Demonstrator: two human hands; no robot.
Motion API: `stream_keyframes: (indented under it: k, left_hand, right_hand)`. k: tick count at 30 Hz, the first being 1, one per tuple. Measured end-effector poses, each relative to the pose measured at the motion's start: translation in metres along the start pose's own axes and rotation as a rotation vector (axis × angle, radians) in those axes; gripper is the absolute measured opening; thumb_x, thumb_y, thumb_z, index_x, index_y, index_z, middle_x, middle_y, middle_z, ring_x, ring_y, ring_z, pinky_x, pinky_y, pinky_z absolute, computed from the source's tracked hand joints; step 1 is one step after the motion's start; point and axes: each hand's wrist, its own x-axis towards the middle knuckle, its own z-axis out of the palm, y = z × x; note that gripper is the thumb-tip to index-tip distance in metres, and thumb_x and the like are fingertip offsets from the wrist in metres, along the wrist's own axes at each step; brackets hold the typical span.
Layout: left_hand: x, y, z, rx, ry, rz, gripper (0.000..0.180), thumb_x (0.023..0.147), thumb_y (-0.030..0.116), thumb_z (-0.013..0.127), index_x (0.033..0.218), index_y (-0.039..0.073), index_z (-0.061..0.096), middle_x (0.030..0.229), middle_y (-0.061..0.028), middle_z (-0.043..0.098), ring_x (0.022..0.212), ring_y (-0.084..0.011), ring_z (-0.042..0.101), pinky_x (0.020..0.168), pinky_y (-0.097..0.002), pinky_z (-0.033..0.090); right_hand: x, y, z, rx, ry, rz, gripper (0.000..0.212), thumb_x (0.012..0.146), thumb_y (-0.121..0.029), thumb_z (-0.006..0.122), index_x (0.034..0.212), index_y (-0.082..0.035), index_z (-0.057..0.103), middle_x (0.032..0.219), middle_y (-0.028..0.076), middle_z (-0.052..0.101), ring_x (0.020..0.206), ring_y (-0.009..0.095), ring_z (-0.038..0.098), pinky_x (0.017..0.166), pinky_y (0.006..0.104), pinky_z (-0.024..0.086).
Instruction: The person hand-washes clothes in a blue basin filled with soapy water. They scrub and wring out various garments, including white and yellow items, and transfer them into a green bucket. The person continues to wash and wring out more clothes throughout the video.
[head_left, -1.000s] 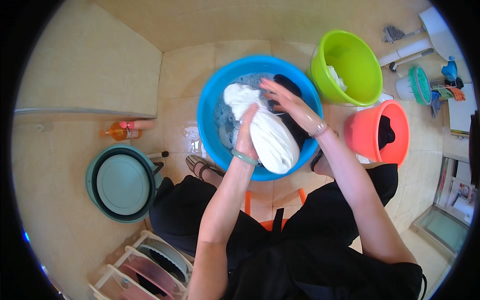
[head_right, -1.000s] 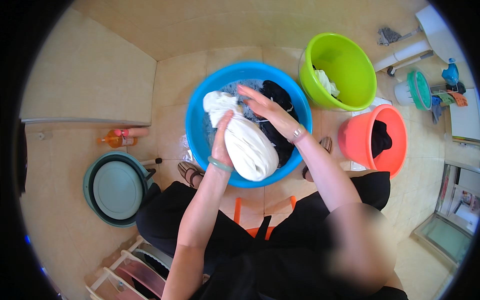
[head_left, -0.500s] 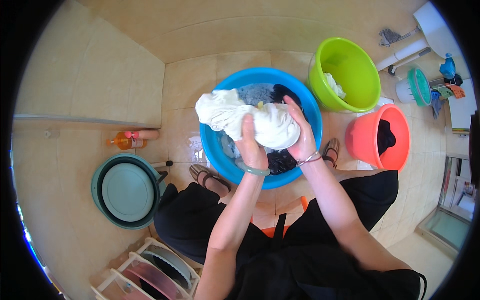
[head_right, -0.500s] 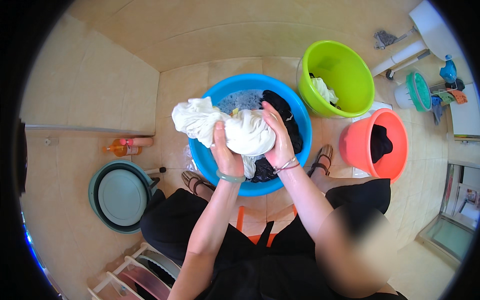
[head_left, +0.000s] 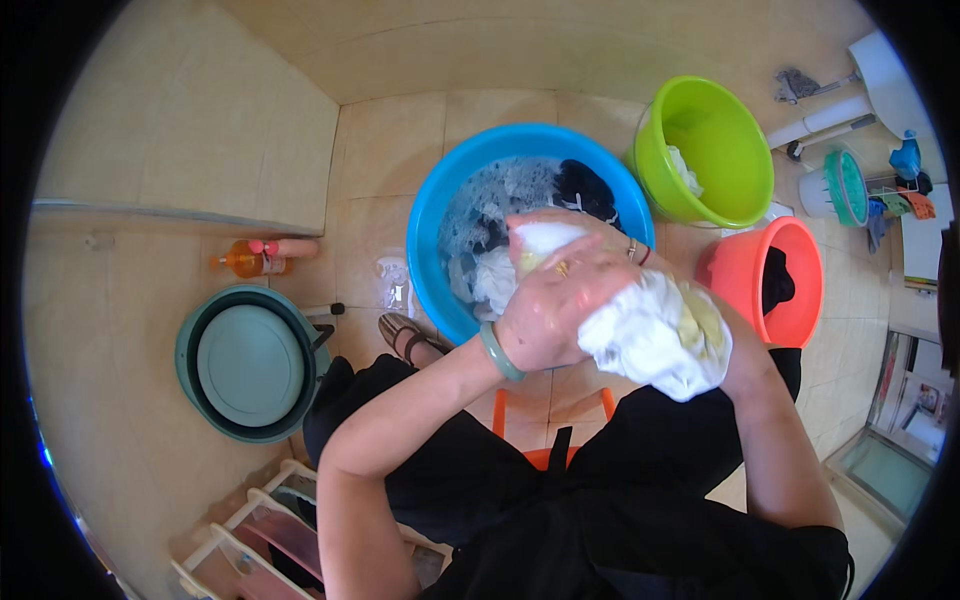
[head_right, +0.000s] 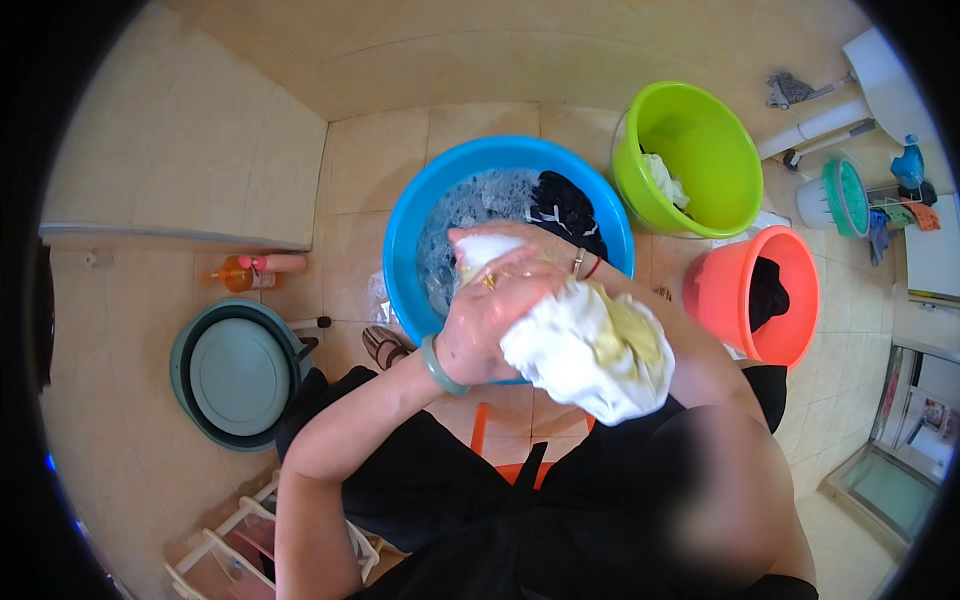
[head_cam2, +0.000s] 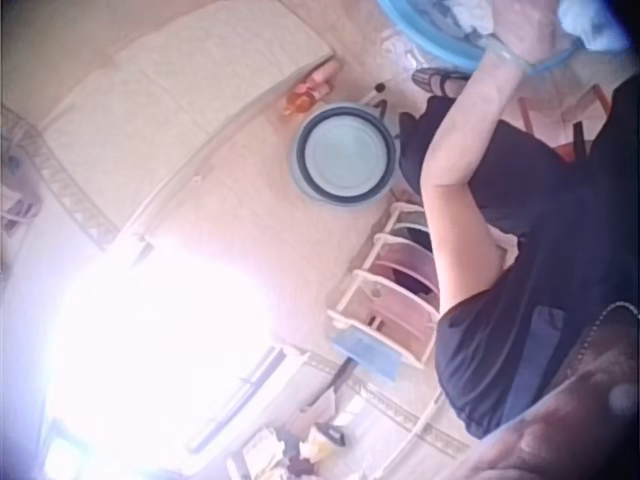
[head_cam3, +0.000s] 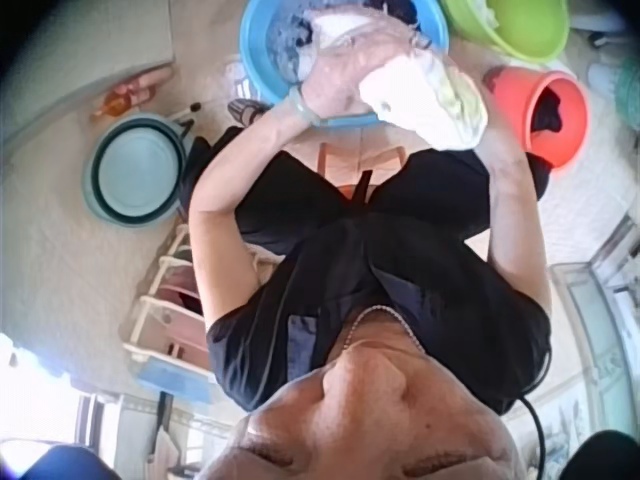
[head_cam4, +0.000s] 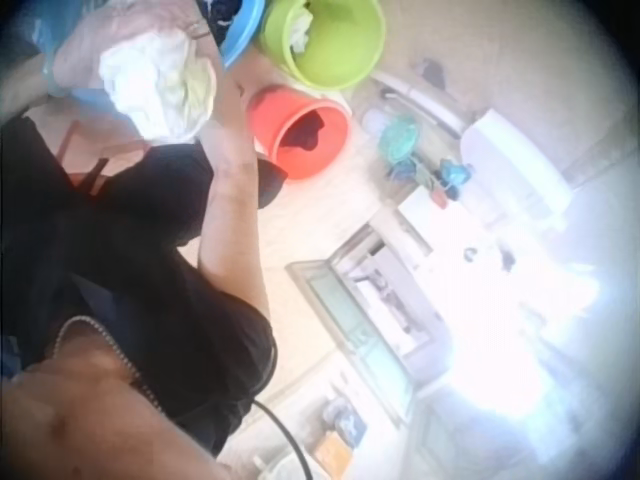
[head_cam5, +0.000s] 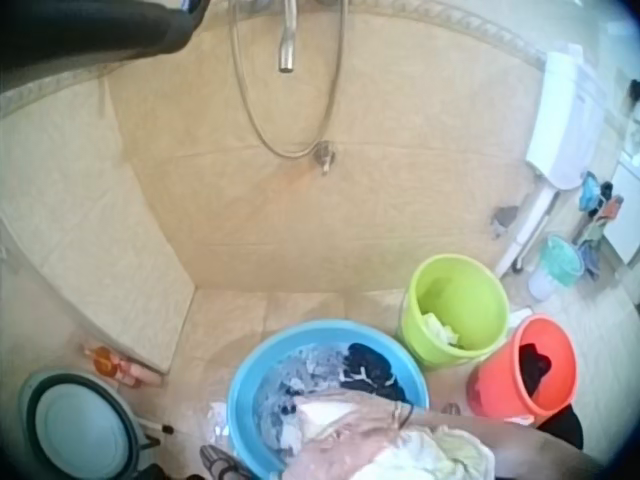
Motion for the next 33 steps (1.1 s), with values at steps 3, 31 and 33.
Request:
stream_keyframes:
  k: [3, 31, 33]
  left_hand:
    - [-0.001, -0.006, 0.005, 0.023, -0.039, 0.235, 0.065, 0.063, 0.008, 0.073, 0.125, 0.007, 0.054, 0.093, -0.0092, 0.060, 0.094, -0.0302, 0.062, 0.092, -0.0413, 0.049]
    - [-0.061, -0.098, 0.073, 0.356, -0.550, 0.181, 0.046, 0.082, 0.014, 0.057, 0.128, 0.020, 0.052, 0.101, -0.0050, 0.061, 0.095, -0.0185, 0.063, 0.084, -0.0318, 0.049]
    - [-0.066, -0.100, 0.050, 0.554, -0.733, 0.377, 0.047, 0.080, 0.013, 0.057, 0.126, 0.023, 0.052, 0.096, -0.0024, 0.059, 0.095, -0.0173, 0.062, 0.087, -0.0322, 0.048]
  right_hand:
    - [0.010, -0.018, 0.003, -0.135, -0.007, 0.140, 0.024, 0.095, -0.025, 0.059, 0.108, -0.004, 0.063, 0.101, 0.003, 0.062, 0.095, 0.010, 0.056, 0.083, 0.0257, 0.047]
    - [0.060, 0.037, -0.009, -1.316, 0.274, 0.010, 0.029, 0.087, -0.020, 0.051, 0.070, -0.003, 0.067, 0.075, 0.018, 0.067, 0.072, 0.033, 0.066, 0.065, 0.0386, 0.051]
    - [0.059, 0.033, -0.012, -0.984, 0.337, 0.091, 0.033, 0.093, -0.024, 0.050, 0.073, -0.003, 0.066, 0.076, 0.015, 0.068, 0.071, 0.027, 0.066, 0.064, 0.0356, 0.051]
